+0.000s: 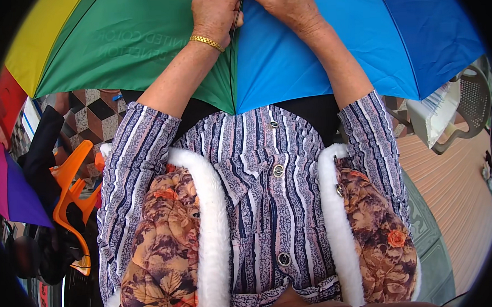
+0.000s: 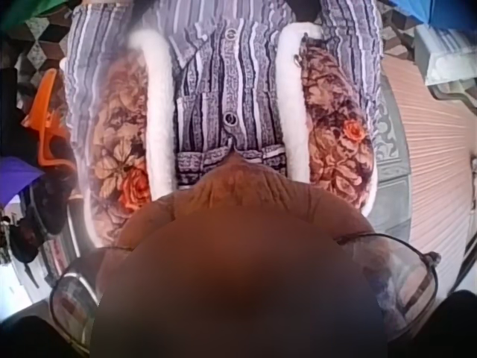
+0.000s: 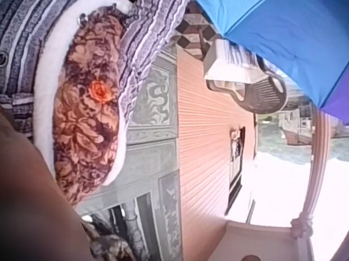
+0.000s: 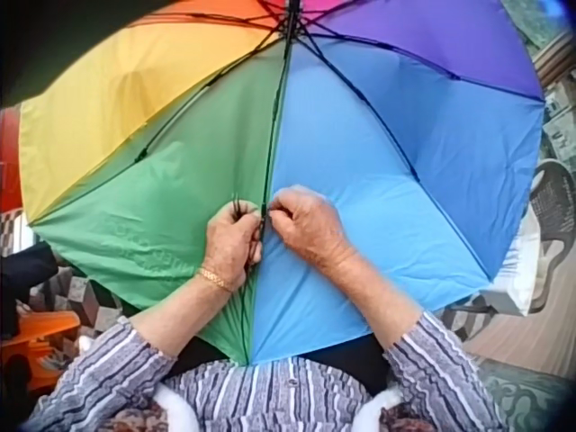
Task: Repairing a multi-colored umbrella by sewing the fabric canopy to the metal ribs.
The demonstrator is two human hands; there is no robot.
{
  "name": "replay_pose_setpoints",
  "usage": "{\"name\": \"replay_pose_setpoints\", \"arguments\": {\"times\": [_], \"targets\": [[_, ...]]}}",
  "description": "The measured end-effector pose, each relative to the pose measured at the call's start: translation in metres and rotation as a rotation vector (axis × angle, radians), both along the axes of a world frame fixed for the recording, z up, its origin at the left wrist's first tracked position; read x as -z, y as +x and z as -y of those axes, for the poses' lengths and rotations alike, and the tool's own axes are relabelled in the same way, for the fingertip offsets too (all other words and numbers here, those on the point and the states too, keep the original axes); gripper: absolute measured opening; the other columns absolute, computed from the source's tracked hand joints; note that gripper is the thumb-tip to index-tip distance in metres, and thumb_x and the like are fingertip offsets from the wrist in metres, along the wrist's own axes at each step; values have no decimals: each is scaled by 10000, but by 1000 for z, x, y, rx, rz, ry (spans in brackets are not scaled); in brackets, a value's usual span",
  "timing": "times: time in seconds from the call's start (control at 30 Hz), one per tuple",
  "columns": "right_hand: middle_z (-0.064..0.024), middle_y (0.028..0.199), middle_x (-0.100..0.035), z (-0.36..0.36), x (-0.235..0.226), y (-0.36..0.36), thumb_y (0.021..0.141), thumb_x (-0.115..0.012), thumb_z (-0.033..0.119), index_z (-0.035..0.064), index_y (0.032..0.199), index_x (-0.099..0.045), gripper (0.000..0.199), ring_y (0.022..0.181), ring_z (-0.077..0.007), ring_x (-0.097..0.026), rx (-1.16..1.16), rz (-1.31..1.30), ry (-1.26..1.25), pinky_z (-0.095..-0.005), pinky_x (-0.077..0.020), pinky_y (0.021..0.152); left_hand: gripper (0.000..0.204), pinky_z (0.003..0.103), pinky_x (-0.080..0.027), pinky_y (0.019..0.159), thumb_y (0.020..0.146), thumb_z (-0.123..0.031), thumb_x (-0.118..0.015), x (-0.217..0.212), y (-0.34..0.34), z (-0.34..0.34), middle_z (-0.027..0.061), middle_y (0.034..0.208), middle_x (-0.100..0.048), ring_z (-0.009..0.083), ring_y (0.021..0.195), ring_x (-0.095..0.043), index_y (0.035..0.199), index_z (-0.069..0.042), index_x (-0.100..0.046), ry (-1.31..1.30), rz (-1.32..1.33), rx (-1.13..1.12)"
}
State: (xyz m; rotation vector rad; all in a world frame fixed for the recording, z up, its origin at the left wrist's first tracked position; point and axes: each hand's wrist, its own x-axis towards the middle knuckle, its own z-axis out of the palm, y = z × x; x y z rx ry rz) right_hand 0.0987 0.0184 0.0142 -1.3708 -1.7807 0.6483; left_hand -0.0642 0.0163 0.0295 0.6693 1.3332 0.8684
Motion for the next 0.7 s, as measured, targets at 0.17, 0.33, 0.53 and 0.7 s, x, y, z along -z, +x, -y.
{"name": "replay_pose_setpoints", "arguments": {"times": [0.17, 0.33, 0.53, 0.7], "targets": [[-182, 821, -678, 6, -9, 3, 840, -674, 106, 27, 859, -696, 84, 748, -362, -665, -23, -277, 101, -421, -541, 695, 76, 273, -346, 352, 970, -94, -627, -1, -6, 1, 11, 650, -537, 123, 389, -444, 910, -69, -589, 12, -1, -19], [-151, 833, -698, 3, -4, 24, 848, -673, 98, 30, 847, -698, 72, 754, -295, -691, 118, -27, 67, -393, -544, 683, 84, 273, -334, 354, 972, -90, -623, 6, -12, 1, 13, 655, -532, 123, 395, -435, 902, -68, -582, 9, 23, -60], [-62, 846, -720, 0, 11, 16, 949, -641, 114, 63, 897, -685, 85, 776, -198, -708, 273, -781, -529, -343, -572, 710, 95, 273, -343, 363, 977, -87, -618, 6, -11, 4, 19, 655, -529, 130, 401, -439, 895, -69, -575, 23, 33, -49], [-50, 835, -709, -8, -9, -8, 1001, -607, 134, 85, 1013, -629, 55, 758, -194, -703, 234, -1516, -621, -323, -587, 736, 103, 279, -365, 372, 982, -96, -621, 6, -9, 2, 21, 650, -532, 134, 411, -454, 894, -71, -572, 14, 14, -68]]}}
